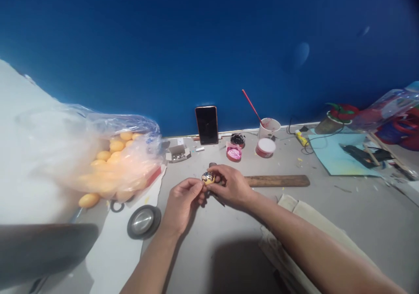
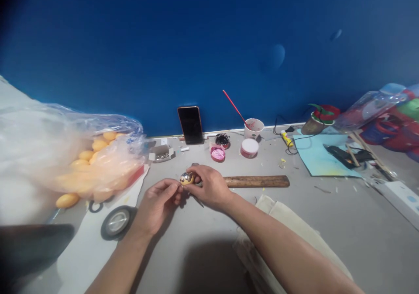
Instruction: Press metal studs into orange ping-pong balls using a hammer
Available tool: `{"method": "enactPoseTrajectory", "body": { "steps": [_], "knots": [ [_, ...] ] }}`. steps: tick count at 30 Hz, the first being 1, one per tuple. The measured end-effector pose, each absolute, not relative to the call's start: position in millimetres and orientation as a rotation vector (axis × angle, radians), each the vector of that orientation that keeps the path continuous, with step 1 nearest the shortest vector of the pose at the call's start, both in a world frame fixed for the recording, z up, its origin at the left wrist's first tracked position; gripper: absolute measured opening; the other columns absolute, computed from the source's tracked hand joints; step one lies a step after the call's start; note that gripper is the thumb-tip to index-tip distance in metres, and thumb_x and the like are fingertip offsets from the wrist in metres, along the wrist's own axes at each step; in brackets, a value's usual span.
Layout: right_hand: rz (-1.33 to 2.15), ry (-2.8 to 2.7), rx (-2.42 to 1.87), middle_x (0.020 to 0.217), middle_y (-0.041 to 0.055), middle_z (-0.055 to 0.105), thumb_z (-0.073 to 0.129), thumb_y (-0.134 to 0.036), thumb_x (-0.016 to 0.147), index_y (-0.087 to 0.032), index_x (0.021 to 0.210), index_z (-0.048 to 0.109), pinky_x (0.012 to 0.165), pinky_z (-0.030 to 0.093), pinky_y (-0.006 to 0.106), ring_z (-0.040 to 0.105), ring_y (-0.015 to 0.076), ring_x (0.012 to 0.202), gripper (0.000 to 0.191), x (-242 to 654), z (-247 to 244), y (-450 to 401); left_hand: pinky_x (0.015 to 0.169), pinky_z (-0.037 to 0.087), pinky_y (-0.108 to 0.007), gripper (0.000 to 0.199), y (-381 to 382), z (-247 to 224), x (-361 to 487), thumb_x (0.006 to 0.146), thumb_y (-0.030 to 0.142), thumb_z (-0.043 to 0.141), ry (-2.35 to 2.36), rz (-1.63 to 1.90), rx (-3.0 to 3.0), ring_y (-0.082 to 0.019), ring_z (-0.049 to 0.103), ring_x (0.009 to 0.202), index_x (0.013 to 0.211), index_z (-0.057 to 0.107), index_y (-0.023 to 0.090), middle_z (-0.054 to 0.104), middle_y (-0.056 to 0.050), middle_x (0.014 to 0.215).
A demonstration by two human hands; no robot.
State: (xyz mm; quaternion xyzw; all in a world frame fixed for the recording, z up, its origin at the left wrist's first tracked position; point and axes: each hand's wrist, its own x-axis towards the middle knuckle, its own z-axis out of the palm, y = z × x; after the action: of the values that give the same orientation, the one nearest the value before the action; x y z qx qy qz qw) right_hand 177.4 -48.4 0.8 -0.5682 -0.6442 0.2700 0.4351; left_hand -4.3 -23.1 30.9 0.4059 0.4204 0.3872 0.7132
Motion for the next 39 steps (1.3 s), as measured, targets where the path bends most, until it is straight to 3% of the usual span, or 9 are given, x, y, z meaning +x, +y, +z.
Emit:
{"method": "enactPoseTrajectory", "body": {
  "steps": [9, 27, 35, 39],
  "knots": [
    [0.582, -1.682, -1.366, 0.093, 0.0036, 0.072, 0.08, -0.027, 0.086, -0.022, 0.112, 0.071, 0.079, 0.049, 0.032, 0.064, 0.0187, 0.08, 0.028, 179, 2, -50, 0.056, 0.044, -0.025, 0.027, -24, 29, -4, 0.075, 0.04, 0.085, 1.074, 0.872, 1.201, -0.013, 0.053, 0.056, 0.075, 0.073, 0.016, 0.061, 0.0, 0.059],
    [0.544, -1.696, -1.357, 0.093, 0.0043, 0.071, 0.077, -0.03, 0.089, -0.021, 0.112, 0.071, 0.081, 0.049, 0.032, 0.064, 0.0197, 0.082, 0.026, 179, 2, -50, 0.065, 0.046, -0.027, 0.015, -27, 30, -2, 0.08, 0.032, 0.078, 1.143, 0.926, 1.41, -0.017, 0.057, 0.063, 0.076, 0.074, 0.019, 0.069, -0.002, 0.068],
    [0.533, -1.706, -1.35, 0.094, 0.0037, 0.072, 0.077, -0.028, 0.089, -0.02, 0.116, 0.068, 0.079, 0.049, 0.031, 0.064, 0.0185, 0.081, 0.029, 179, -1, -50, 0.081, 0.052, -0.029, 0.013, -28, 25, -4, 0.084, 0.032, 0.074, 1.153, 0.986, 1.57, -0.02, 0.066, 0.081, 0.079, 0.075, 0.02, 0.07, -0.003, 0.081],
    [0.593, -1.664, -1.384, 0.092, 0.0018, 0.072, 0.08, -0.027, 0.086, -0.021, 0.12, 0.065, 0.073, 0.049, 0.029, 0.064, 0.0175, 0.077, 0.038, 178, 2, -53, 0.086, 0.055, -0.031, 0.02, -25, 19, -5, 0.081, 0.038, 0.078, 1.131, 1.091, 1.48, -0.021, 0.07, 0.095, 0.079, 0.074, 0.019, 0.071, -0.008, 0.111]
  ]
}}
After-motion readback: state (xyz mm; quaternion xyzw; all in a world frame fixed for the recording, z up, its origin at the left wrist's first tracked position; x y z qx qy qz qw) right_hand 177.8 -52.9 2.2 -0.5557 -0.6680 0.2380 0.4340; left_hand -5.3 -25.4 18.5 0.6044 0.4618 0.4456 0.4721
